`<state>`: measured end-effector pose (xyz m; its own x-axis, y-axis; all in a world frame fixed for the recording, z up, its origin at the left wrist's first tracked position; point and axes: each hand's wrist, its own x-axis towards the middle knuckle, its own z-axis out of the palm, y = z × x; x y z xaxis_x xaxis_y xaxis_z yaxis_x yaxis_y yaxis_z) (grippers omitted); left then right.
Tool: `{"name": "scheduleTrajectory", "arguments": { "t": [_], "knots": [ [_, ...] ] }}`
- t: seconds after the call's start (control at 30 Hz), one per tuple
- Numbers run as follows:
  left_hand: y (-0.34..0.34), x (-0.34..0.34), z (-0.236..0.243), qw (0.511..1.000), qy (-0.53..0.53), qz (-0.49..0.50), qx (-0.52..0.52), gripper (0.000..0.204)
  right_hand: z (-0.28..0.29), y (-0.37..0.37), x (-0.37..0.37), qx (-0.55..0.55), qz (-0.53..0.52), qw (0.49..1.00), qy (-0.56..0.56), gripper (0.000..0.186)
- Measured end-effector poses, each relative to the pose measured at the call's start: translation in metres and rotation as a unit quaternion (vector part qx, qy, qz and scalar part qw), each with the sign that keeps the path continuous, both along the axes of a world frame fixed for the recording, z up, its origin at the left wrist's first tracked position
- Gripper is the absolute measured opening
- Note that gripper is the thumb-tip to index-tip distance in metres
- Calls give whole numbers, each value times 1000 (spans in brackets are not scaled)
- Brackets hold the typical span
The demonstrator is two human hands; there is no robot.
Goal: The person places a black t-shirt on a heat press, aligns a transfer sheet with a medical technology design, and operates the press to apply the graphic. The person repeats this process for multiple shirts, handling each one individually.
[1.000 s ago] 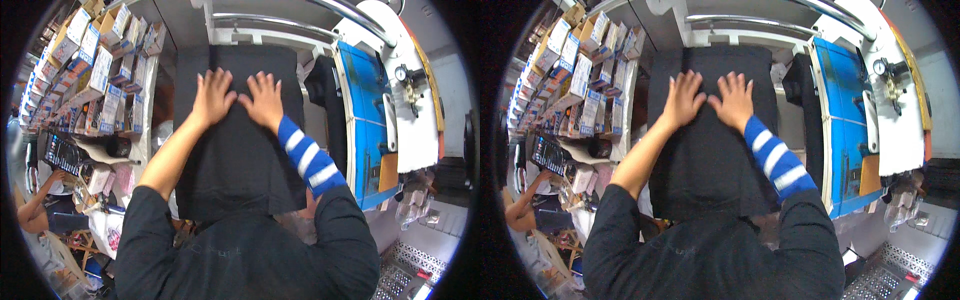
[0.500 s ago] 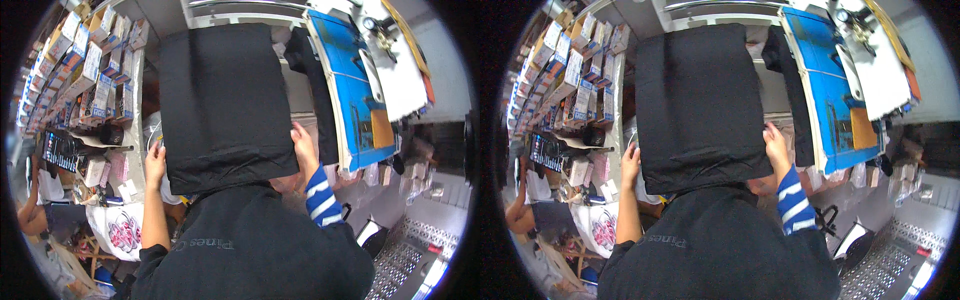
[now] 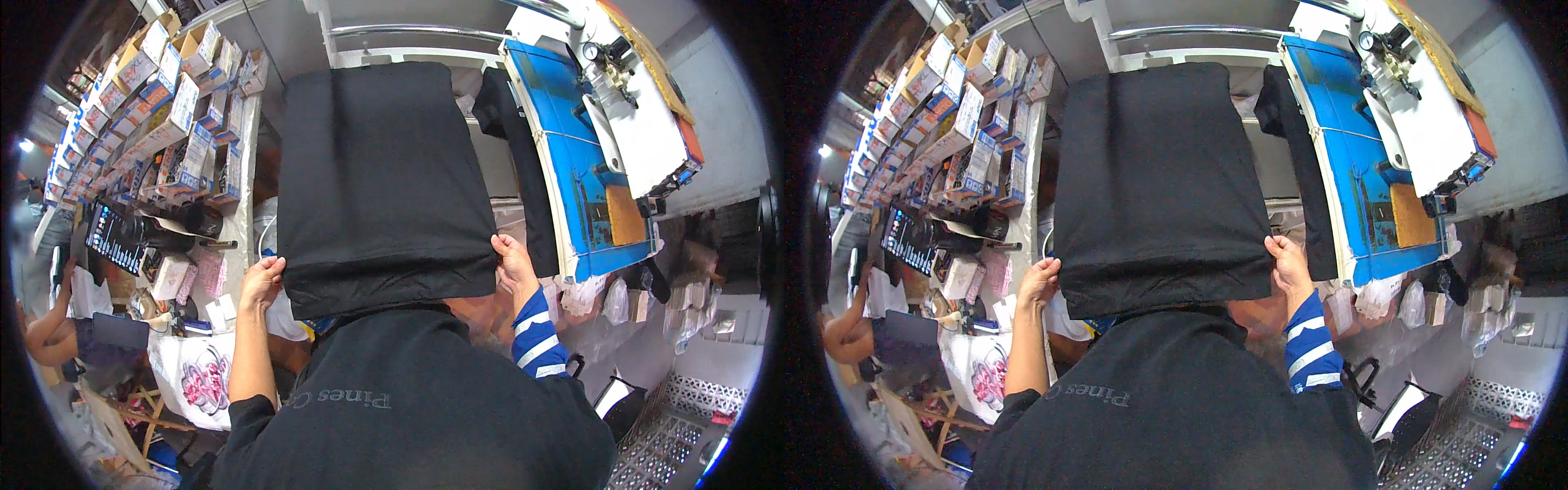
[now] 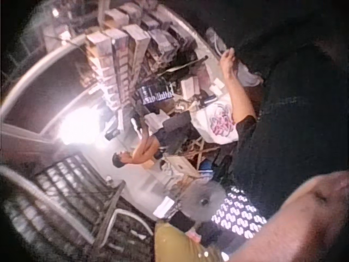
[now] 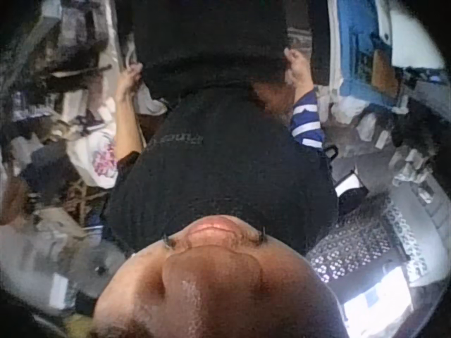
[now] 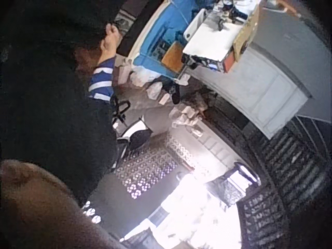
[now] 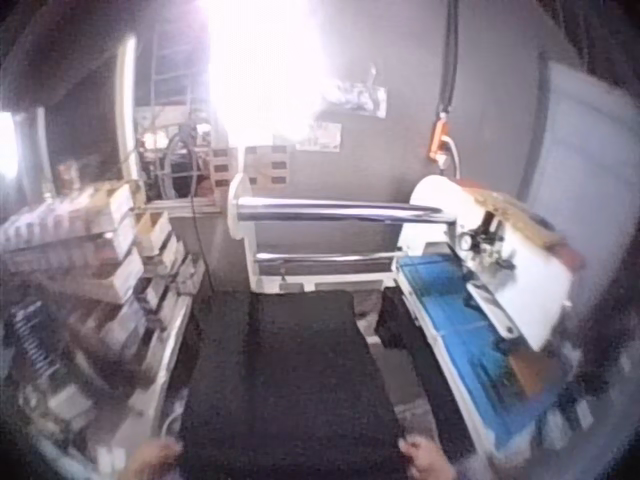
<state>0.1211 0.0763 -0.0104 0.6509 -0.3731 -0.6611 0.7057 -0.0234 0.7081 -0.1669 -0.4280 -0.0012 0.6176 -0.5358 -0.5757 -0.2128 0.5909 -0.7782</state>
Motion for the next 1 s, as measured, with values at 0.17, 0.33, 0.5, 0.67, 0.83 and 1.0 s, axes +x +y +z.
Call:
{"name": "scheduleTrajectory", "arguments": {
  "t": [0.17, 0.33, 0.5, 0.67, 0.83, 1.0],
  "knots": [
    [3, -2, -3, 1000, -7, -20, 12, 8, 1, 2, 4, -60, 21, 998, 19, 17],
    [8, -8, -7, 997, 22, 17, -69, 13, 16, -1, 3, -73, 26, 994, 71, 24],
    [6, -22, -20, 996, -17, 46, -77, 21, -6, 5, -4, -25, -48, 997, -63, 25],
    [-17, -43, -42, 940, -292, 82, 157, 29, -47, 14, -5, -127, -61, 990, -20, 27],
    [-12, -54, -58, 862, -416, 20, 290, 33, -53, 16, -10, -140, -24, 990, -26, 38],
    [-4, -55, -68, 854, -435, 60, 280, 34, -48, 20, -14, -283, 23, 955, 81, 39]
  ]
}}
